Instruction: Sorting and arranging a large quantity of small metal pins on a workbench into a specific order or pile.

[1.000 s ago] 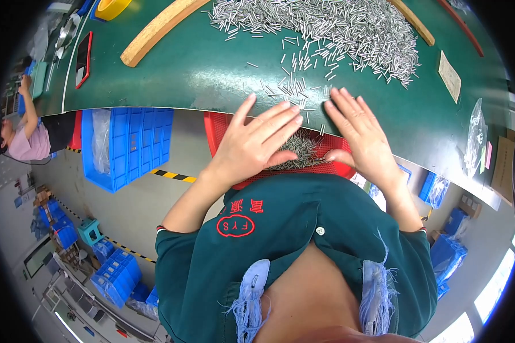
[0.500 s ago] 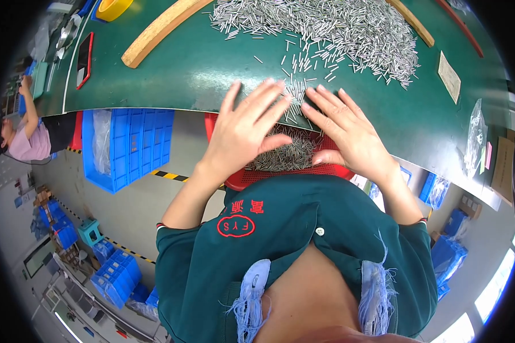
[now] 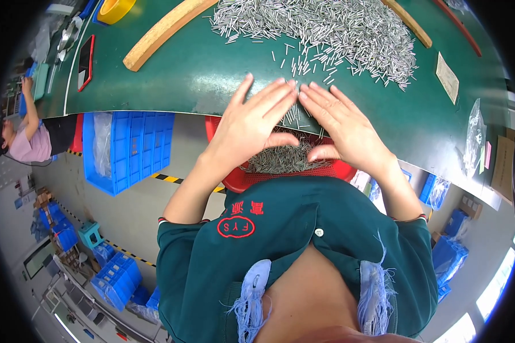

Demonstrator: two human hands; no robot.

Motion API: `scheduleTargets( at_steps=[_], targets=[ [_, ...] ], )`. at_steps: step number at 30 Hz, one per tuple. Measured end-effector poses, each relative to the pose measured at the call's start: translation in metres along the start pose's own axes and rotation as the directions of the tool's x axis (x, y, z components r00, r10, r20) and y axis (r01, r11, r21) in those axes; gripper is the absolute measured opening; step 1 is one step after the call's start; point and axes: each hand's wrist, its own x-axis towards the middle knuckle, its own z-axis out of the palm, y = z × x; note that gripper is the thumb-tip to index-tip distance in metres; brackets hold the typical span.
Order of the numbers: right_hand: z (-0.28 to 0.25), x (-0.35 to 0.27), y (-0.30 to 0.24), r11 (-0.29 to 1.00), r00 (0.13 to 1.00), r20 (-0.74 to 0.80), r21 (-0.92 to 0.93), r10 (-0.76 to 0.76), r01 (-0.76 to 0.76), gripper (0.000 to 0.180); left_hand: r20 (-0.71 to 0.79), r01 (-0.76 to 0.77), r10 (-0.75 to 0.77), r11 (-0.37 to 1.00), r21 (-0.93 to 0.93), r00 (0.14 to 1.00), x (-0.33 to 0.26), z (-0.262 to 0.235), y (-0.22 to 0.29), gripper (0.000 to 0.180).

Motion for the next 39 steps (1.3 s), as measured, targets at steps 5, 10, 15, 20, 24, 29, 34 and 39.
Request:
scheduleTargets(
  at_steps=[5, 10, 15, 20, 24, 29, 34, 39],
  targets=[
    [-0.002, -0.005, -0.004, 0.997, 1.0, 0.027, 0.08, -0.006, 0.003, 0.102, -0.01, -0.014, 0.014, 1.0, -0.019, 1.0, -0.006, -0.008, 0.009, 0.074],
    [0.001, -0.008, -0.013, 0.999, 0.999, 0.037, 0.035, -0.024, 0.023, 0.09, 0.032, -0.012, 0.014, 0.997, -0.074, 0.999, -0.018, -0.008, 0.009, 0.072],
    [-0.001, -0.024, -0.01, 0.962, 0.987, 0.056, 0.239, -0.153, 0.135, 0.063, -0.075, -0.123, 0.107, 0.96, -0.252, 0.991, -0.039, -0.01, 0.007, 0.058],
    [-0.015, -0.011, 0.001, 0.995, 0.998, -0.05, 0.089, 0.041, -0.036, 0.065, -0.044, 0.183, -0.184, 0.983, -0.021, 0.982, -0.018, -0.008, 0.002, 0.081],
    [-0.008, -0.011, 0.022, 0.972, 0.977, -0.12, -0.137, 0.175, -0.19, 0.084, 0.026, 0.098, -0.097, 0.995, -0.032, 0.995, -0.008, 0.0, 0.009, 0.093],
    [-0.008, -0.001, 0.027, 0.997, 0.996, -0.052, 0.013, 0.077, -0.077, 0.094, 0.078, 0.076, -0.07, 0.994, -0.073, 0.994, 0.023, 0.004, 0.002, 0.1],
    [-0.01, 0.016, 0.036, 0.978, 0.99, -0.107, -0.175, 0.094, -0.112, 0.1, 0.046, 0.137, -0.141, 0.987, 0.08, 0.989, 0.052, 0.02, -0.023, 0.094],
    [-0.009, 0.011, 0.03, 0.989, 0.999, 0.012, -0.138, 0.046, -0.044, 0.107, 0.127, 0.046, -0.039, 0.998, -0.052, 0.991, 0.038, 0.013, -0.012, 0.099]
  ],
)
